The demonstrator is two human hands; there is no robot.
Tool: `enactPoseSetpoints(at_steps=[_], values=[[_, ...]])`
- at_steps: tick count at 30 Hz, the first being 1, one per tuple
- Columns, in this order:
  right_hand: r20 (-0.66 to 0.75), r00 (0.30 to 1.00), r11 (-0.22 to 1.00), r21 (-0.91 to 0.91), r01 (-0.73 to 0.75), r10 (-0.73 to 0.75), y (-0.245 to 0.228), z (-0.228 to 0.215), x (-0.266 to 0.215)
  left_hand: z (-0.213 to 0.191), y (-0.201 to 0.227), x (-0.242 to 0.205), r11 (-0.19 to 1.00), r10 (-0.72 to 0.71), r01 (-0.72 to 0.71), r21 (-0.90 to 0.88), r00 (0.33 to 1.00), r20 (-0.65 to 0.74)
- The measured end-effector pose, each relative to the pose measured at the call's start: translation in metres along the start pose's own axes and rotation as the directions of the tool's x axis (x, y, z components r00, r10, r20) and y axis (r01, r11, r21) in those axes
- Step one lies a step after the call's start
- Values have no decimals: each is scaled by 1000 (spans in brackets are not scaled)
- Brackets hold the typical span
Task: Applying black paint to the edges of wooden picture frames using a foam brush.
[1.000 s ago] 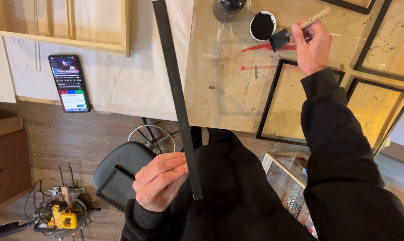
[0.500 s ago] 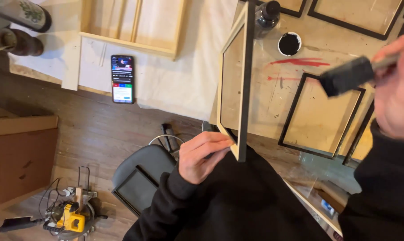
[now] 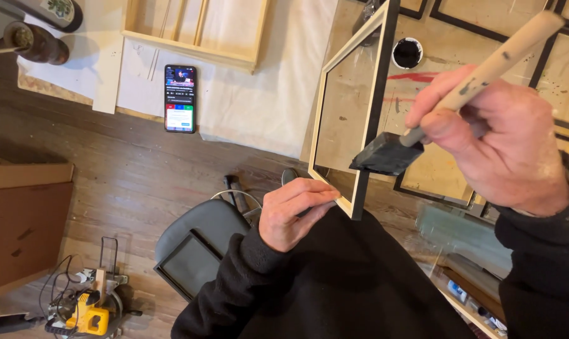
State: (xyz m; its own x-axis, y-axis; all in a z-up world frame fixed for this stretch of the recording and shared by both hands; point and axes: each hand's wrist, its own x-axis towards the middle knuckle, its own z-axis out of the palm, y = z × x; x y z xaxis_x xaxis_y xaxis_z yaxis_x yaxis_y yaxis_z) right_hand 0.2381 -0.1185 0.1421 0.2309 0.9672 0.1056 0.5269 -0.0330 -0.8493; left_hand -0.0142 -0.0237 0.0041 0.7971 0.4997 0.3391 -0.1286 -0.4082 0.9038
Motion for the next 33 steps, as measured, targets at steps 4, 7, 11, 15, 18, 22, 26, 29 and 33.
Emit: enactPoseSetpoints(at_steps=[4, 7, 11, 15, 18, 22, 26, 29, 33], values=[[-95, 994, 994, -85, -67, 59, 31, -10, -2, -4, 5, -2, 1000, 12, -11, -15, 1000, 10], [-116, 992, 995, 80, 52, -43, 58, -12, -19, -6, 7, -4, 999, 31, -31, -15, 1000, 3], [76, 978, 974, -107, 200, -193, -7, 7, 2, -7, 6, -10, 1000, 19, -18, -22, 1000, 12], [-23, 983, 971, -161, 174, -180, 20, -2, 12, -11, 9, -11, 999, 45, -45, -24, 999, 21], [-67, 988, 970, -211, 122, -139, 32, -11, 23, -14, 11, -11, 998, 57, -57, -8, 998, 28], [5, 984, 961, -214, 174, -177, 32, -23, 37, -17, 13, -12, 998, 65, -65, -16, 998, 26], [20, 943, 941, -69, 332, -332, 69, -35, 46, -18, 15, -13, 998, 67, -66, -15, 997, 31], [18, 936, 932, -89, 350, -350, 89, -45, 49, -19, 15, -15, 998, 67, -67, 1, 997, 34], [18, 928, 921, -118, 371, -371, 95, -48, 51, -21, 13, -17, 997, 71, -71, -15, 996, 48]])
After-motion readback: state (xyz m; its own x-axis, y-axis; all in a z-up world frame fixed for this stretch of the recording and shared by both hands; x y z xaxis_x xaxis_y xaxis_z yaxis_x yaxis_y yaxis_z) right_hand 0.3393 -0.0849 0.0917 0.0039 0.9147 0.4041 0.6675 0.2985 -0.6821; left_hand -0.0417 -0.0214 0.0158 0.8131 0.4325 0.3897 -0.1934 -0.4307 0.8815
